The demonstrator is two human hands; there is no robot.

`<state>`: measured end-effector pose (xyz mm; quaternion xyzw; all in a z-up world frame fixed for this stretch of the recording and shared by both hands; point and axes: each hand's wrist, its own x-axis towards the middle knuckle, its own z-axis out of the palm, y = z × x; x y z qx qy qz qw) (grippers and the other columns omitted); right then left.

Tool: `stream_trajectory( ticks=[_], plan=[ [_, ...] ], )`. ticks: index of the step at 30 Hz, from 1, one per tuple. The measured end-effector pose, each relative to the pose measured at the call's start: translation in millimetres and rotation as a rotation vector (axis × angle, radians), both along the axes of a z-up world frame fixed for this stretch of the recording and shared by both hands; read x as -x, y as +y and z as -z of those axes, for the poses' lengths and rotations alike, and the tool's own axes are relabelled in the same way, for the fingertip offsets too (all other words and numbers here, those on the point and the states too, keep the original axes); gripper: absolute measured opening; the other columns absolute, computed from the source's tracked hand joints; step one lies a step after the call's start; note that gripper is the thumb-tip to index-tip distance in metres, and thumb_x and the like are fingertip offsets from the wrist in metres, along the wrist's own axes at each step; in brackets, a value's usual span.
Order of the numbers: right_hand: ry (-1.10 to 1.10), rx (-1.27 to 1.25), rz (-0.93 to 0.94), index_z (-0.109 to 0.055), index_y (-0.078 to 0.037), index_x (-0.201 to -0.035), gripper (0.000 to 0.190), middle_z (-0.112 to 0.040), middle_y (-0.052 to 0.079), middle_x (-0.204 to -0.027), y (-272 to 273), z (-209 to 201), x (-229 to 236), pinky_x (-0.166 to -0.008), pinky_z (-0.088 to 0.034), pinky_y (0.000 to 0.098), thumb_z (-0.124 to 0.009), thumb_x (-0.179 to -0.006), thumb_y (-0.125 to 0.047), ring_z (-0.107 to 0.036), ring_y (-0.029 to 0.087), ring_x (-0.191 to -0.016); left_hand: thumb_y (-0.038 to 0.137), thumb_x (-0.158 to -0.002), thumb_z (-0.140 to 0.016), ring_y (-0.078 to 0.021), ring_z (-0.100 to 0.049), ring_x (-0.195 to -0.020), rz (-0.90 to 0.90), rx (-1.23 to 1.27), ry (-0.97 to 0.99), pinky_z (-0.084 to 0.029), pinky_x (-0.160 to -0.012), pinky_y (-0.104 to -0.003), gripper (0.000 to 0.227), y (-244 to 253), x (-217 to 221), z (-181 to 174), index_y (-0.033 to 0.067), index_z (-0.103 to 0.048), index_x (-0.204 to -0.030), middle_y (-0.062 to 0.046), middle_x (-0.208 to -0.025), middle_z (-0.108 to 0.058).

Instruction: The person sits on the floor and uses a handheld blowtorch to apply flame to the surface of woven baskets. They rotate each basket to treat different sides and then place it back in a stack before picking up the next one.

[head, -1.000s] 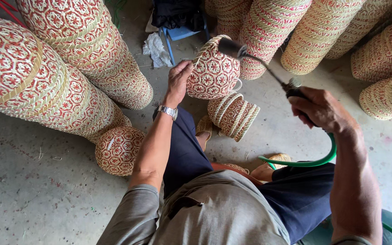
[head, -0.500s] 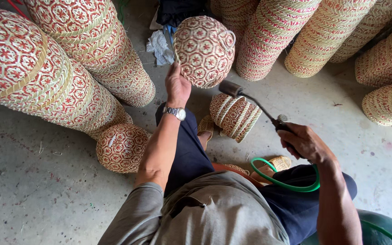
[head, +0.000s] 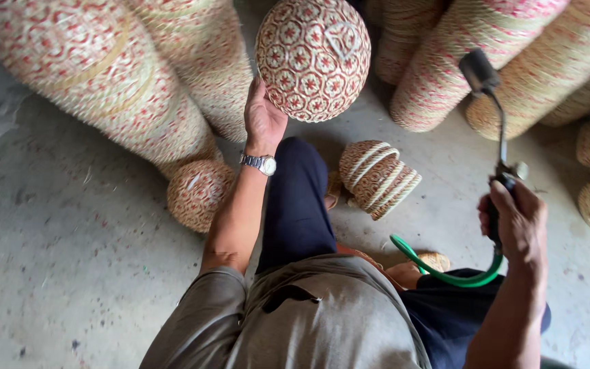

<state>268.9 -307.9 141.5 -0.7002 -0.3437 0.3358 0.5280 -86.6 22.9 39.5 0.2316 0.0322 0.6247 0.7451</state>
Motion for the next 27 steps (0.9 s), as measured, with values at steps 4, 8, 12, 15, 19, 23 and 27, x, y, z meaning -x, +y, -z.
stream_trajectory(
  ticks=[4,8,12,15,19,23,27],
  plan=[
    [-0.007,-0.002,-0.005,-0.062,-0.001,-0.114,0.020,-0.061,0.008,-0.082,-11,21,-7,-0.050,-0.044,0.0276,-0.058,-0.111,-0.020,-0.055,0.012,-0.061,0.022,-0.112,-0.043,-0.0294,-0.057,-0.135,-0.122,0.035,-0.009,-0.047,-0.116,-0.054,0.038,-17,60,7,0.0058,-0.047,-0.147,-0.012,-0.147,-0.058],
    [-0.005,-0.015,-0.041,-0.057,-0.004,-0.114,0.021,-0.060,0.006,-0.081,-19,60,-35,-0.051,-0.043,0.0276,-0.055,-0.117,-0.025,-0.054,0.012,-0.062,0.023,-0.112,-0.041,-0.0303,-0.056,-0.135,-0.147,0.104,0.064,-0.047,-0.117,-0.053,0.041,-45,145,32,0.0038,-0.048,-0.148,-0.014,-0.148,-0.058],
    [0.111,0.071,-0.052,-0.054,-0.020,-0.124,0.017,-0.055,-0.004,-0.082,-26,133,-92,-0.053,-0.041,0.0217,-0.047,-0.117,-0.035,-0.050,0.006,-0.064,0.023,-0.113,-0.042,-0.0308,-0.055,-0.137,-0.323,0.131,0.160,-0.046,-0.119,-0.053,0.041,-89,234,69,0.0031,-0.048,-0.148,-0.014,-0.149,-0.056],
    [0.097,0.117,-0.155,-0.051,-0.014,-0.109,0.025,-0.050,-0.003,-0.081,-36,190,-139,-0.061,-0.039,0.0224,-0.042,-0.124,-0.032,-0.047,0.006,-0.067,0.025,-0.114,-0.042,-0.0322,-0.053,-0.141,-0.443,0.179,0.204,-0.044,-0.122,-0.054,0.043,-127,281,102,0.0019,-0.048,-0.150,-0.015,-0.153,-0.053],
    [0.002,0.173,-0.131,-0.051,-0.011,-0.098,0.034,-0.049,-0.001,-0.081,-43,223,-161,-0.064,-0.038,0.0224,-0.040,-0.125,-0.030,-0.046,0.005,-0.068,0.029,-0.106,-0.040,-0.0381,-0.052,-0.135,-0.522,0.332,0.130,-0.045,-0.112,-0.062,0.045,-163,303,152,0.0078,-0.046,-0.145,-0.016,-0.148,-0.052],
    [-0.004,0.158,-0.142,-0.051,-0.011,-0.096,0.038,-0.049,-0.001,-0.078,-37,213,-153,-0.064,-0.037,0.0224,-0.041,-0.127,-0.031,-0.046,0.006,-0.067,0.034,-0.106,-0.042,-0.0387,-0.050,-0.136,-0.646,0.497,0.108,-0.045,-0.113,-0.060,0.051,-167,310,210,0.0057,-0.044,-0.148,-0.018,-0.150,-0.050],
    [-0.071,0.162,-0.121,-0.053,-0.012,-0.100,0.035,-0.052,-0.002,-0.081,-40,196,-133,-0.064,-0.038,0.0223,-0.042,-0.126,-0.032,-0.048,0.005,-0.069,0.039,-0.106,-0.043,-0.0384,-0.048,-0.138,-0.821,0.784,0.257,-0.044,-0.115,-0.056,0.057,-165,304,260,0.0038,-0.042,-0.152,-0.021,-0.152,-0.046]
  ],
)
